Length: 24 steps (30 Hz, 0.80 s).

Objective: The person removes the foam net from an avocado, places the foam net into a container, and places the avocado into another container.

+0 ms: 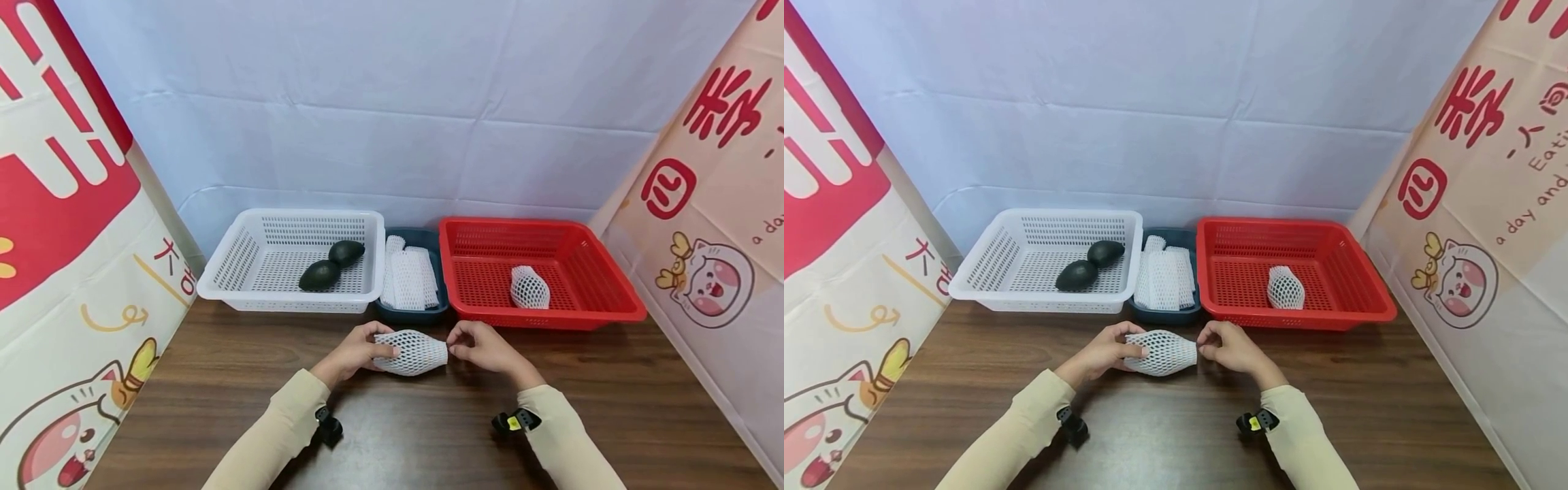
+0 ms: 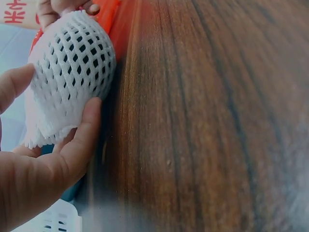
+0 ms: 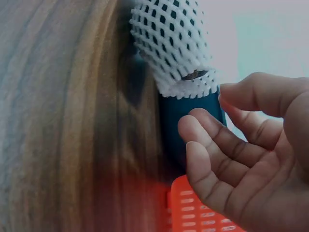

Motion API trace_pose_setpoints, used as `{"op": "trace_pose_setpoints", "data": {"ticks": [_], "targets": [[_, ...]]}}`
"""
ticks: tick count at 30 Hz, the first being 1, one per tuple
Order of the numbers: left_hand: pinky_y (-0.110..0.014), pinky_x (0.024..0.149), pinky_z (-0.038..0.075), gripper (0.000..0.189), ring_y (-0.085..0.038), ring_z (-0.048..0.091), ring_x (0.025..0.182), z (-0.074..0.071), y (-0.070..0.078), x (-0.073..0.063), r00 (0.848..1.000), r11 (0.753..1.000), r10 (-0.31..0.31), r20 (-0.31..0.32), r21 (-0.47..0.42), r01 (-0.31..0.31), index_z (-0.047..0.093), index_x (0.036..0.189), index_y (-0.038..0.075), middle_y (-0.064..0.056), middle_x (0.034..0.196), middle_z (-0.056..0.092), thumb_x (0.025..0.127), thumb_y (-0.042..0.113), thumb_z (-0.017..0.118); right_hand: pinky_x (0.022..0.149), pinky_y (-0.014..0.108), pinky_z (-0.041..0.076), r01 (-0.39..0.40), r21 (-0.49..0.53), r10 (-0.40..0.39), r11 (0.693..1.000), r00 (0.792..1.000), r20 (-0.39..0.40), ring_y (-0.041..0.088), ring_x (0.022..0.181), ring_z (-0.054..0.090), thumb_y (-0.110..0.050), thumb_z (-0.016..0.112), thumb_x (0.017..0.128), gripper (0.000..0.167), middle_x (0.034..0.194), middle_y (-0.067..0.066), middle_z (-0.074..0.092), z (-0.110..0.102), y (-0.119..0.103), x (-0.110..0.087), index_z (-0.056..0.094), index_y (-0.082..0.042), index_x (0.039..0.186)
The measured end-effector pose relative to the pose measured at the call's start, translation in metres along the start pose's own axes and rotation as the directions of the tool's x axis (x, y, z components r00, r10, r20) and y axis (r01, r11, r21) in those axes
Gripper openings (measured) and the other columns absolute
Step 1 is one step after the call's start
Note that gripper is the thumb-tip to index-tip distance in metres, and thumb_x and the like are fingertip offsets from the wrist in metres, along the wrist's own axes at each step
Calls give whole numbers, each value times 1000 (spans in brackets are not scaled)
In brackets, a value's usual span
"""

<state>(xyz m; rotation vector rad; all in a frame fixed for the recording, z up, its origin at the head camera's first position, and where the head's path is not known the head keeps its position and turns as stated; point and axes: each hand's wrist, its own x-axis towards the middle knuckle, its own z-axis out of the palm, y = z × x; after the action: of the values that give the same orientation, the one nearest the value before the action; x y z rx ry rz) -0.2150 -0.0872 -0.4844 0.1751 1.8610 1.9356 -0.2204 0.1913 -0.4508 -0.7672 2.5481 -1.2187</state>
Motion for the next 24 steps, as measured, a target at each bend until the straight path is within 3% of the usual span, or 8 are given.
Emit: {"op": "trace_pose_setpoints", "data": {"ticks": [3,9,15,19,24], "targets": [[-38,60,53,37,-21,61,78,0,0,0,1000,1000,-2,5,-14,2,55,108,-1,-13,94,61,76,5,72,57,29,48,-37,23,36,999,999,25,16,64,55,-1,65,81,7,77,2,59,1,2,-1,64,-4,88],[-36,60,53,35,-21,61,78,0,-1,1,1000,1000,-1,15,-31,2,55,107,-2,-12,93,62,76,3,72,58,30,47,-48,30,48,998,999,-1,18,69,54,-7,68,83,11,84,3,64,4,1,-2,70,-4,93],[-36,61,53,36,-21,62,78,1,0,3,1000,1000,-6,16,-17,7,55,108,-1,-12,94,63,76,3,72,55,48,50,-86,162,81,983,996,38,38,63,59,-2,65,84,22,78,16,65,5,-7,-2,66,7,104],[-35,60,52,35,-21,62,78,1,0,3,1000,1000,-17,11,-10,17,56,107,0,-13,94,63,76,2,73,56,55,48,-83,214,67,973,995,80,45,65,59,4,63,83,24,82,20,65,3,-22,-5,63,12,106],[-34,60,52,35,-20,61,77,0,0,3,1000,1000,-11,15,0,11,55,107,-3,-12,93,63,77,2,72,59,46,51,-51,213,28,976,994,110,33,67,62,8,63,79,31,87,18,64,7,-16,-2,59,12,110]]}}
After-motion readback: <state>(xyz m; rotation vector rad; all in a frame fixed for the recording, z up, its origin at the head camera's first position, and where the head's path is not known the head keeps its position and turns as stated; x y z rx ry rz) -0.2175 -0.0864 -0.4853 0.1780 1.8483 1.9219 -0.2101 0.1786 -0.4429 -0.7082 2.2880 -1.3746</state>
